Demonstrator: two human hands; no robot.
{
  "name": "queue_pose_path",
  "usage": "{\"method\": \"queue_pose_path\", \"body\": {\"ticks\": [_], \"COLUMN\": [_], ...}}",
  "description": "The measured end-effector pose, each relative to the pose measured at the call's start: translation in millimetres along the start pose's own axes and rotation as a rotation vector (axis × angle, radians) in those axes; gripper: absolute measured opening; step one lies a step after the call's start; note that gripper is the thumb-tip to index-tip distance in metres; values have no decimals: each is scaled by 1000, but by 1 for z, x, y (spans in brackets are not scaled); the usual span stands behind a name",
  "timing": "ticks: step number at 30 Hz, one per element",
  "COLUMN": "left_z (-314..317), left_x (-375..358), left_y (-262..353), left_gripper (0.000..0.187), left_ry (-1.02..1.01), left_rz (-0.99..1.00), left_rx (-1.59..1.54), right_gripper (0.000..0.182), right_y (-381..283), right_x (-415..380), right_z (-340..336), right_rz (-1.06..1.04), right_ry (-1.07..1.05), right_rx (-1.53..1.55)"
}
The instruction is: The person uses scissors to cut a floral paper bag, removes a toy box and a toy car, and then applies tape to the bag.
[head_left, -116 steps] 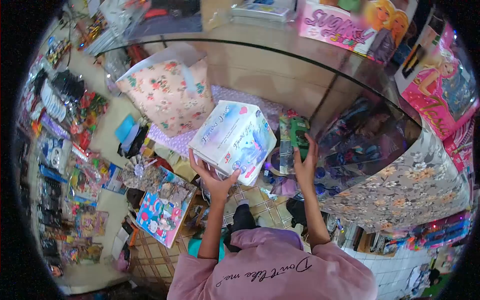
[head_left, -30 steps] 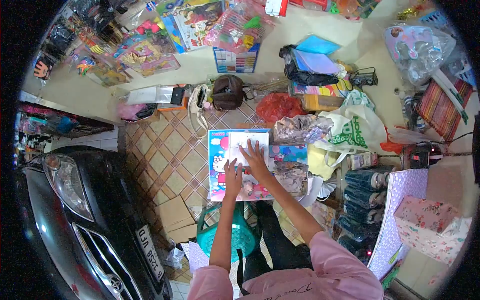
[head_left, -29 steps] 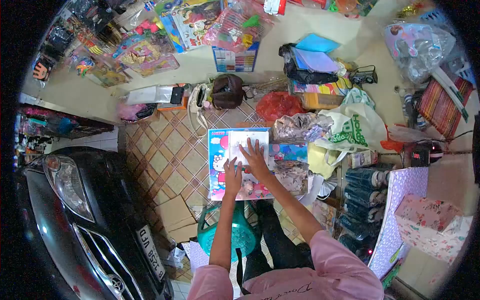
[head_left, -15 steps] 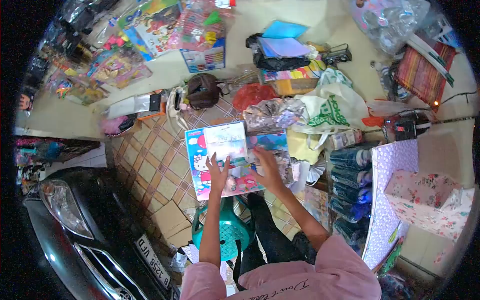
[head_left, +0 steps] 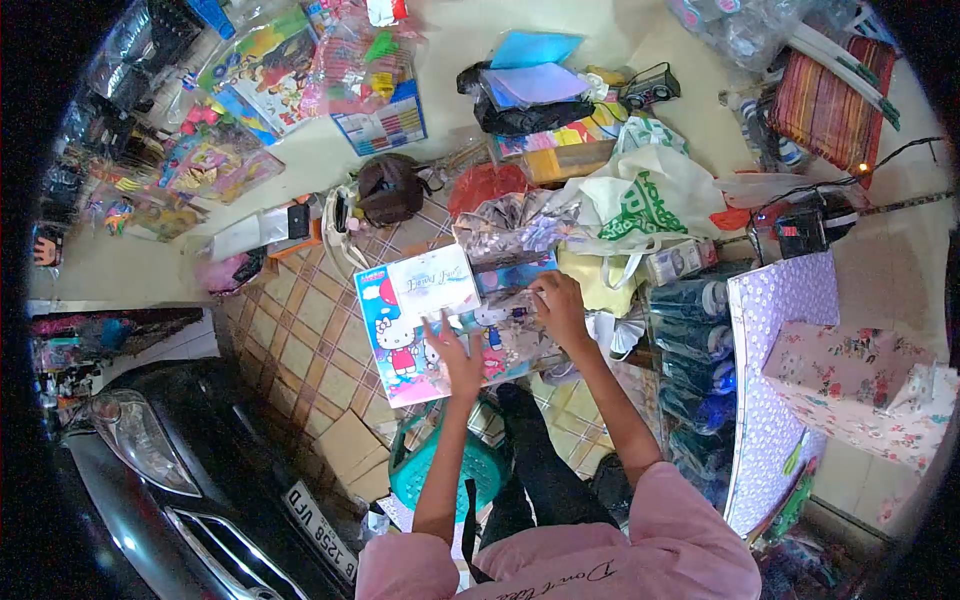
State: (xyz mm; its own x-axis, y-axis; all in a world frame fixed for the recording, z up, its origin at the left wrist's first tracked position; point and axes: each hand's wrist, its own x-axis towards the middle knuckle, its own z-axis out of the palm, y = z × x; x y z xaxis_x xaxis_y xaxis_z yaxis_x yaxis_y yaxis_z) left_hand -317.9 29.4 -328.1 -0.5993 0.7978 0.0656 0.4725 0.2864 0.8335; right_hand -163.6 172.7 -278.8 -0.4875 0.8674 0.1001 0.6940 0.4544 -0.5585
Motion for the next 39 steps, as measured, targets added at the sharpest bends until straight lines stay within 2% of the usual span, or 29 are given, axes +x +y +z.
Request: {"method": "queue_pose_path", "body": {"ticks": [2, 5, 8, 11, 12, 15, 18, 20, 21, 24, 27, 30, 33, 36, 39], "left_z": [8, 15, 17, 13, 14, 18, 26, 35, 46, 69, 77, 72, 68, 62, 60], "left_x": [-7, -16, -15, -10, -11, -15, -38, -53, -63, -85, -84, -70, -58, -52, -54], "left_y": [18, 32, 31, 24, 21, 6, -2, -12, -29, -56, -68, -63, -65, -59, -61], "left_gripper": [74, 75, 74, 72, 71, 70, 70, 69, 69, 67, 65, 63, 63, 63, 64], "left_ry": [-83, -165, -95, -181, -188, -178, -180, -239, -218, -271, -295, -339, -349, -365, -373], "left_rz": [35, -54, -40, -3, 3, 26, 4, -56, 33, -24, -87, -168, -109, -168, -160], "left_rx": [-18, -34, -3, 399, 394, 342, 223, 179, 152, 26, -42, -39, -26, 5, -9], "right_gripper": [17, 17, 22, 30, 33, 43, 54, 63, 67, 81, 87, 85, 81, 78, 77], "right_y": [-1, 3, 8, 16, 18, -13, 11, 39, 46, 44, 42, 54, 63, 66, 73], "right_x": [6, 18, 23, 21, 20, -9, -80, -121, -131, -143, -145, -127, -108, -89, -68], "right_z": [0, 8, 20, 37, 41, 13, 41, 71, 80, 86, 99, 114, 122, 125, 120], "right_rz": [-38, -88, -68, -95, -117, 12, 193, 243, 266, 216, 195, 190, 116, 129, 39], "right_ry": [47, 141, 143, 168, 189, 274, 290, 209, 170, -67, -218, -211, -134, -118, -65], "right_rx": [-8, 26, 58, 7, -22, 191, 287, 262, 253, 43, -16, -80, -108, -66, -68]}}
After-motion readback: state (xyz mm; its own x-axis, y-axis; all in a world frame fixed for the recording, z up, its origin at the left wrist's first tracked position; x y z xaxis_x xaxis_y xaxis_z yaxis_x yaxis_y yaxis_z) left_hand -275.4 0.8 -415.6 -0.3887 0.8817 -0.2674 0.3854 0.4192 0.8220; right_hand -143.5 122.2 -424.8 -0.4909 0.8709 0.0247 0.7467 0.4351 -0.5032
